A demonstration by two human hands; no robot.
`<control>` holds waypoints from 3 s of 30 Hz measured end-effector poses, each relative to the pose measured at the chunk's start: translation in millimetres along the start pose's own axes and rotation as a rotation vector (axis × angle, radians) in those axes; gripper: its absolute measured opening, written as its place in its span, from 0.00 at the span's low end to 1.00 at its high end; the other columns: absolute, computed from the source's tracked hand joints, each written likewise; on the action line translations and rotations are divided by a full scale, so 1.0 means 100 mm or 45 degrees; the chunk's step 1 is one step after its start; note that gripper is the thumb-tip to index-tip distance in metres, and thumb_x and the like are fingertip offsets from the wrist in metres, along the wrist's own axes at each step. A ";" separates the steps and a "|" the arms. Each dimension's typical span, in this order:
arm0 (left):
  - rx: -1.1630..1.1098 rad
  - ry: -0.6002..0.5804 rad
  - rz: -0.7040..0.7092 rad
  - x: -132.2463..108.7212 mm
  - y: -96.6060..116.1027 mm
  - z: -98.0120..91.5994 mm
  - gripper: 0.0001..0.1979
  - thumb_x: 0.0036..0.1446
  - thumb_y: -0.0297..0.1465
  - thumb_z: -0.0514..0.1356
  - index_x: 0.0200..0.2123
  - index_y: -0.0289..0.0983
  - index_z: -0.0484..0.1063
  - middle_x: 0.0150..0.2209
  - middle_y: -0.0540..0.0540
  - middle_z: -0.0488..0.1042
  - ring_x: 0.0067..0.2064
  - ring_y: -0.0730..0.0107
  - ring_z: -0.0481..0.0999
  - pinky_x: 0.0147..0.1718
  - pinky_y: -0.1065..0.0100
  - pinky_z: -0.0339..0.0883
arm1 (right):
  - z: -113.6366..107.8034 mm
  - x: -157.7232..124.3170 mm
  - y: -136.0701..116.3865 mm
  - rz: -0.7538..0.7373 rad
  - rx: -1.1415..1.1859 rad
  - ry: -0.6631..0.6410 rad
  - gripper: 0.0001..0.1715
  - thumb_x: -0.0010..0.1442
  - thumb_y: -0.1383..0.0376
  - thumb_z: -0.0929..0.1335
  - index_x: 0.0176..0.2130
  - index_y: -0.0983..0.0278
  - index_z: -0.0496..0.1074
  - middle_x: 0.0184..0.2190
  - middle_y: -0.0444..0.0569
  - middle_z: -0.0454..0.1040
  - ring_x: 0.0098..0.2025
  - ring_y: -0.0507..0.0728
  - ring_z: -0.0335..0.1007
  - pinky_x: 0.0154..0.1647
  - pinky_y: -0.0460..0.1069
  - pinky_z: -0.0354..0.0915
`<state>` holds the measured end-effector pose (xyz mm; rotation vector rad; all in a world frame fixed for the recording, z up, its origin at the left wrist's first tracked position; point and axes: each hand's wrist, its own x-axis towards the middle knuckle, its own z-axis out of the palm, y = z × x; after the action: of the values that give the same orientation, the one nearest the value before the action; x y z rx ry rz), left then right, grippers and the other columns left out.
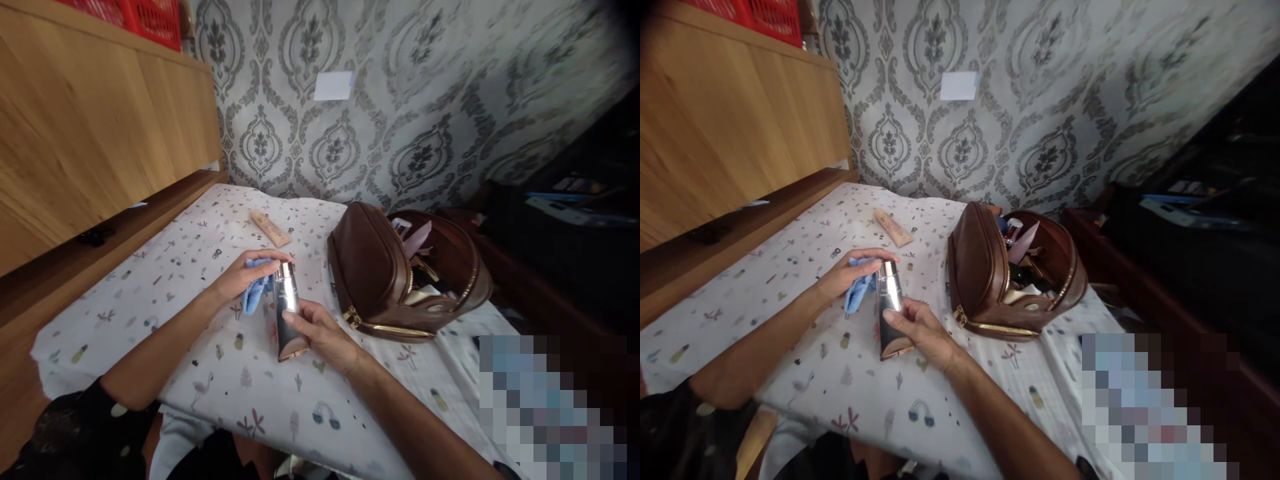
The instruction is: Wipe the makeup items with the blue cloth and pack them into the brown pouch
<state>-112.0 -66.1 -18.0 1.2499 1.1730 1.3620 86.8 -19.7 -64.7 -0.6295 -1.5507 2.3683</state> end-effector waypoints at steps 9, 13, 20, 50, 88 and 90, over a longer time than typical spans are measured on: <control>0.136 0.142 0.010 0.02 -0.09 -0.02 0.21 0.50 0.49 0.68 0.36 0.37 0.74 0.24 0.53 0.70 0.22 0.78 0.69 0.21 0.76 0.63 | 0.00 0.03 -0.03 -0.034 -0.194 0.139 0.33 0.46 0.42 0.76 0.35 0.63 0.64 0.22 0.39 0.71 0.20 0.54 0.74 0.19 0.46 0.68; 0.337 0.166 0.054 0.02 -0.12 -0.05 0.20 0.54 0.50 0.65 0.31 0.38 0.69 0.21 0.55 0.64 0.18 0.80 0.61 0.16 0.76 0.55 | -0.01 0.03 -0.03 -0.094 -0.280 0.197 0.31 0.47 0.44 0.77 0.32 0.62 0.62 0.20 0.35 0.64 0.18 0.52 0.72 0.17 0.45 0.67; 0.383 0.094 0.148 0.03 -0.11 -0.09 0.22 0.59 0.53 0.58 0.41 0.40 0.74 0.31 0.50 0.68 0.29 0.74 0.69 0.28 0.73 0.66 | -0.02 0.03 -0.02 -0.119 -0.303 0.246 0.30 0.48 0.44 0.76 0.32 0.62 0.62 0.21 0.36 0.63 0.18 0.53 0.72 0.16 0.47 0.68; 0.242 0.090 -0.039 0.05 -0.16 -0.13 0.20 0.58 0.51 0.61 0.34 0.38 0.73 0.26 0.51 0.67 0.22 0.76 0.67 0.20 0.73 0.64 | -0.03 -0.01 -0.09 -0.211 -0.294 0.244 0.30 0.55 0.37 0.68 0.39 0.60 0.68 0.20 0.38 0.62 0.18 0.49 0.57 0.17 0.45 0.53; 0.196 0.110 0.051 0.04 -0.18 -0.04 0.20 0.60 0.50 0.59 0.36 0.38 0.74 0.26 0.52 0.67 0.24 0.76 0.67 0.24 0.74 0.63 | -0.05 -0.02 -0.07 -0.136 -0.199 -0.030 0.28 0.54 0.44 0.73 0.36 0.67 0.75 0.28 0.43 0.69 0.28 0.49 0.59 0.29 0.45 0.57; 0.182 0.123 0.076 0.03 -0.18 -0.01 0.20 0.60 0.50 0.59 0.44 0.40 0.75 0.28 0.51 0.70 0.26 0.75 0.69 0.25 0.73 0.65 | -0.05 -0.02 -0.07 -0.159 -0.232 -0.028 0.28 0.54 0.44 0.73 0.36 0.67 0.75 0.27 0.42 0.67 0.27 0.49 0.57 0.28 0.45 0.54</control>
<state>-112.8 -60.5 -35.9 1.3418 1.3292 1.4158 90.3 -13.3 -59.6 -0.5273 -1.7752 2.1676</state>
